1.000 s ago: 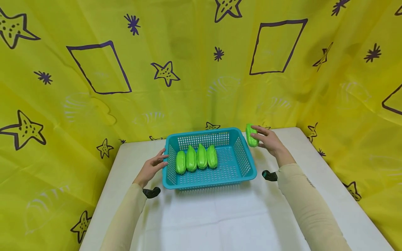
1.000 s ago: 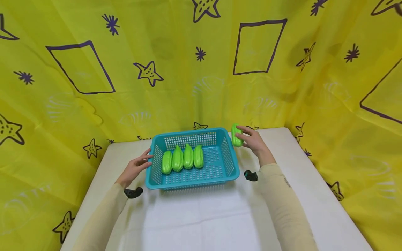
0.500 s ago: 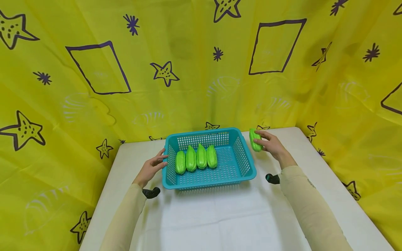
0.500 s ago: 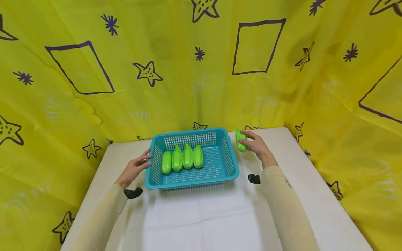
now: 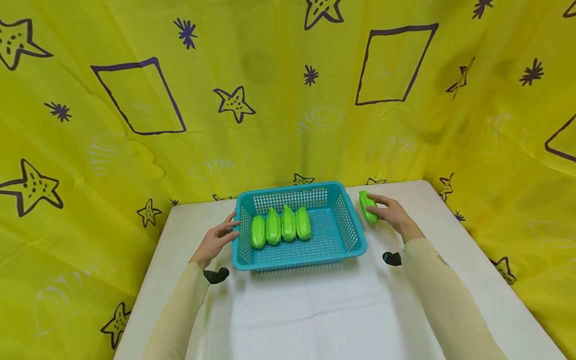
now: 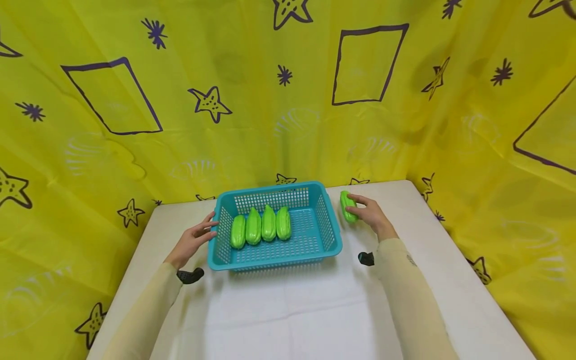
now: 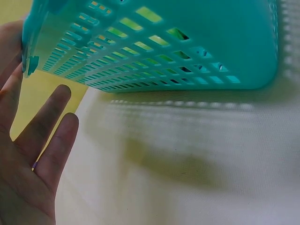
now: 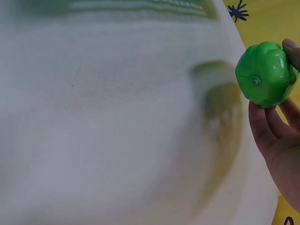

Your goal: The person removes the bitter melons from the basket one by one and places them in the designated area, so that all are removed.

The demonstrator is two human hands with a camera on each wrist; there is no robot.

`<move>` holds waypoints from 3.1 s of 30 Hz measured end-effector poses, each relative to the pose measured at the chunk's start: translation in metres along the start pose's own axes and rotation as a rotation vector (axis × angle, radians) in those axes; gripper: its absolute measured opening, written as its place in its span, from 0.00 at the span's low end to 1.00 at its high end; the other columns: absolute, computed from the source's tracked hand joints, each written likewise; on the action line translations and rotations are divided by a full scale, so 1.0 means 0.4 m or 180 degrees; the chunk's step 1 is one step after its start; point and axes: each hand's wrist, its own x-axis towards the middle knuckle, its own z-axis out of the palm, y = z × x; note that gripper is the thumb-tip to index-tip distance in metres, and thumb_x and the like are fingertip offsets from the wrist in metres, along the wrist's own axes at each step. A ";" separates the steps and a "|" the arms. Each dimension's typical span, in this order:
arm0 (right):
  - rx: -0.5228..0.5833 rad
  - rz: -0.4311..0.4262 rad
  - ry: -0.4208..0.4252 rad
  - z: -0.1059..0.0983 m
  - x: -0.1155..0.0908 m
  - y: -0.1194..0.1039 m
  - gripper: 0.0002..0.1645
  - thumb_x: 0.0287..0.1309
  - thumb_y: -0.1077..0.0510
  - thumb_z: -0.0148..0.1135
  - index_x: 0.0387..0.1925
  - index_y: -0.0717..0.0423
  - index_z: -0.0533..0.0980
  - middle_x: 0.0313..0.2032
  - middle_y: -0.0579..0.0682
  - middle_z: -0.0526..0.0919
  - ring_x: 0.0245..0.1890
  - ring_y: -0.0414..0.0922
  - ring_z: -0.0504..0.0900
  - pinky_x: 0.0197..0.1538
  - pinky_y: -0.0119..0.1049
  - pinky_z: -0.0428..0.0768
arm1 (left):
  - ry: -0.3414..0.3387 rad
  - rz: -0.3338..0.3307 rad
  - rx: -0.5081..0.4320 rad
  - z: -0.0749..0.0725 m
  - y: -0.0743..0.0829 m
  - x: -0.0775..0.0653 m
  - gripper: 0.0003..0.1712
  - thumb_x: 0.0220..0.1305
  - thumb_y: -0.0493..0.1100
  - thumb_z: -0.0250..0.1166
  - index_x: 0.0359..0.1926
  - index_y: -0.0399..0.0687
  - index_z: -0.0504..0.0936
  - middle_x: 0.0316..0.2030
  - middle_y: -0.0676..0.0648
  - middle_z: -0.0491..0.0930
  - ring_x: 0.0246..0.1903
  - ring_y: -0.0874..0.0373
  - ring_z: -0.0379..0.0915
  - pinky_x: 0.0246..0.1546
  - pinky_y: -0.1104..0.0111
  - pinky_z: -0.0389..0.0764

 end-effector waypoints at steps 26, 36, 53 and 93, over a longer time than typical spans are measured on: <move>-0.0141 0.0098 -0.0115 0.027 0.027 0.065 0.38 0.67 0.51 0.60 0.73 0.55 0.59 0.73 0.65 0.54 0.70 0.62 0.54 0.71 0.55 0.58 | -0.0043 0.0018 -0.0070 0.001 -0.011 0.003 0.29 0.70 0.46 0.61 0.67 0.37 0.69 0.76 0.53 0.49 0.73 0.41 0.46 0.68 0.44 0.55; -0.0087 0.0182 -0.0053 0.021 0.021 0.059 0.39 0.67 0.48 0.60 0.74 0.50 0.59 0.74 0.64 0.51 0.71 0.62 0.52 0.71 0.57 0.55 | -0.0046 0.0020 -0.0071 0.002 -0.012 0.007 0.29 0.70 0.45 0.61 0.67 0.38 0.70 0.75 0.53 0.50 0.73 0.41 0.46 0.69 0.45 0.55; -0.0293 -0.0352 0.0698 0.013 0.009 -0.069 0.39 0.68 0.42 0.57 0.74 0.51 0.60 0.73 0.61 0.54 0.71 0.62 0.54 0.68 0.61 0.60 | -0.0016 0.0000 -0.0121 0.000 -0.007 0.005 0.28 0.70 0.44 0.61 0.67 0.38 0.70 0.76 0.53 0.49 0.74 0.42 0.45 0.69 0.44 0.55; -0.0127 -0.0399 -0.0179 0.262 -0.004 -0.309 0.36 0.67 0.49 0.60 0.72 0.55 0.62 0.71 0.61 0.61 0.68 0.61 0.62 0.66 0.59 0.64 | 0.0016 -0.0090 0.0025 0.010 -0.006 -0.003 0.28 0.71 0.44 0.60 0.67 0.38 0.70 0.76 0.52 0.49 0.72 0.39 0.48 0.67 0.44 0.58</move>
